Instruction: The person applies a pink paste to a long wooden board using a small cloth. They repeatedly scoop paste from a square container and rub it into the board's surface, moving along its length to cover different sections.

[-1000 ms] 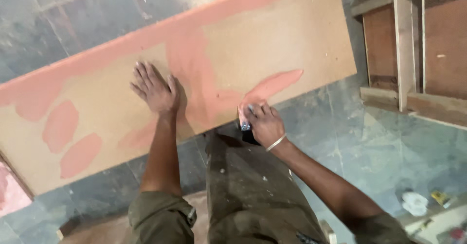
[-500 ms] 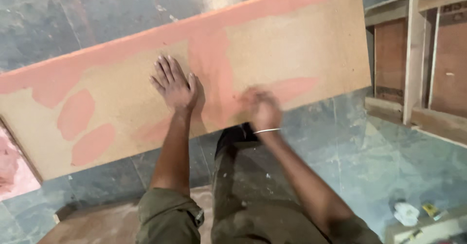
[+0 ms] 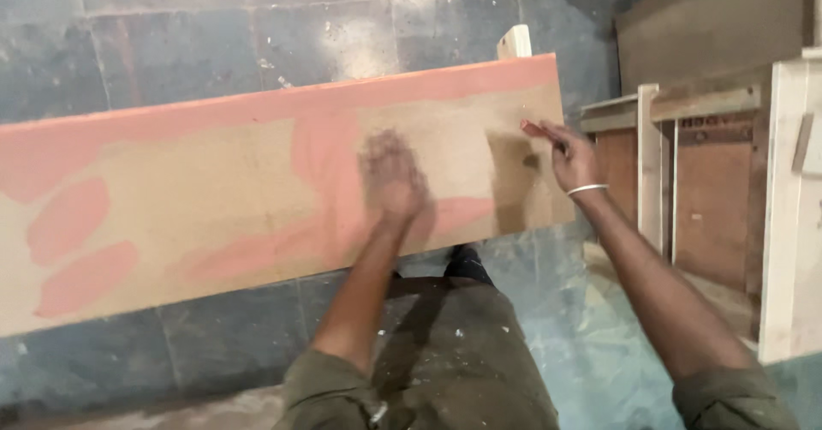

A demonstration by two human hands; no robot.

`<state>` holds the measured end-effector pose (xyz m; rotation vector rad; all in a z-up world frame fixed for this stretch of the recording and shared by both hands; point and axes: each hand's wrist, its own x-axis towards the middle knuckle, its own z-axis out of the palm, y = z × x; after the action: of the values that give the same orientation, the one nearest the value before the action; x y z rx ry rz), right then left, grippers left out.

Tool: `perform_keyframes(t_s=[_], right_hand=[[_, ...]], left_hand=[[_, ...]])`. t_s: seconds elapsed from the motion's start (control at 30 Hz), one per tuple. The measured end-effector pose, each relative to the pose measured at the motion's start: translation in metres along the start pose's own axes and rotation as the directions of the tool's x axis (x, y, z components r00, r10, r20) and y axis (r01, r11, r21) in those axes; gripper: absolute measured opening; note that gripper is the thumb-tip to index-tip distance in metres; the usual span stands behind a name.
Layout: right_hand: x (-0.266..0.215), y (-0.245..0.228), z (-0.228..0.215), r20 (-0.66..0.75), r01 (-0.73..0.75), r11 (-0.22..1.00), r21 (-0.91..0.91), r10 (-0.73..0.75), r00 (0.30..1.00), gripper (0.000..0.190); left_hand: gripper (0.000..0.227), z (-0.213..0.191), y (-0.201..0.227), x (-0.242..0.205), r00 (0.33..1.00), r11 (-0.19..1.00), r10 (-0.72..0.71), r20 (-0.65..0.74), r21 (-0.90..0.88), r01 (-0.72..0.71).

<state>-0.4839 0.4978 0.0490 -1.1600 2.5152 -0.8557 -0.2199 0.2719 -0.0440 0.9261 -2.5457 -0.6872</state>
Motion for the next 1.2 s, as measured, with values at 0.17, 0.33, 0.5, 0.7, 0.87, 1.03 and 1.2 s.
perform_keyframes(t_s=[0.17,0.33,0.5,0.7,0.87,1.03,1.2], right_hand=[[0.081,0.037,-0.016,0.199,0.367,0.899,-0.24,-0.324,0.925,0.054],[0.067,0.056,-0.018,0.4,0.54,0.825,-0.169,-0.443,0.802,0.07],[0.043,0.047,-0.047,0.596,0.817,0.5,-0.289,-0.573,0.562,0.047],[0.15,0.053,-0.022,0.307,0.514,0.751,-0.414,-0.416,0.856,0.019],[0.095,0.039,0.004,0.421,0.556,0.799,-0.229,-0.434,0.797,0.019],[0.059,0.016,-0.045,0.765,0.702,0.682,-0.208,-0.333,0.551,0.034],[0.093,0.055,-0.06,0.56,0.752,0.65,-0.11,-0.585,0.587,0.051]], left_hand=[[0.079,0.051,0.11,0.035,0.927,0.973,-0.214,0.307,0.156,0.173],[0.073,0.068,0.142,0.06,0.853,0.867,-0.463,0.242,0.325,0.378],[0.075,0.058,0.146,0.065,0.856,0.855,-0.47,0.213,0.351,0.382],[0.073,0.054,0.147,0.063,0.879,0.853,-0.457,0.135,0.346,0.391],[0.07,0.068,0.149,0.049,0.896,0.854,-0.439,0.071,0.342,0.392],[0.072,0.057,0.149,0.06,0.896,0.855,-0.44,0.06,0.335,0.397],[0.069,0.062,0.151,0.051,0.885,0.851,-0.458,0.088,0.33,0.408]])
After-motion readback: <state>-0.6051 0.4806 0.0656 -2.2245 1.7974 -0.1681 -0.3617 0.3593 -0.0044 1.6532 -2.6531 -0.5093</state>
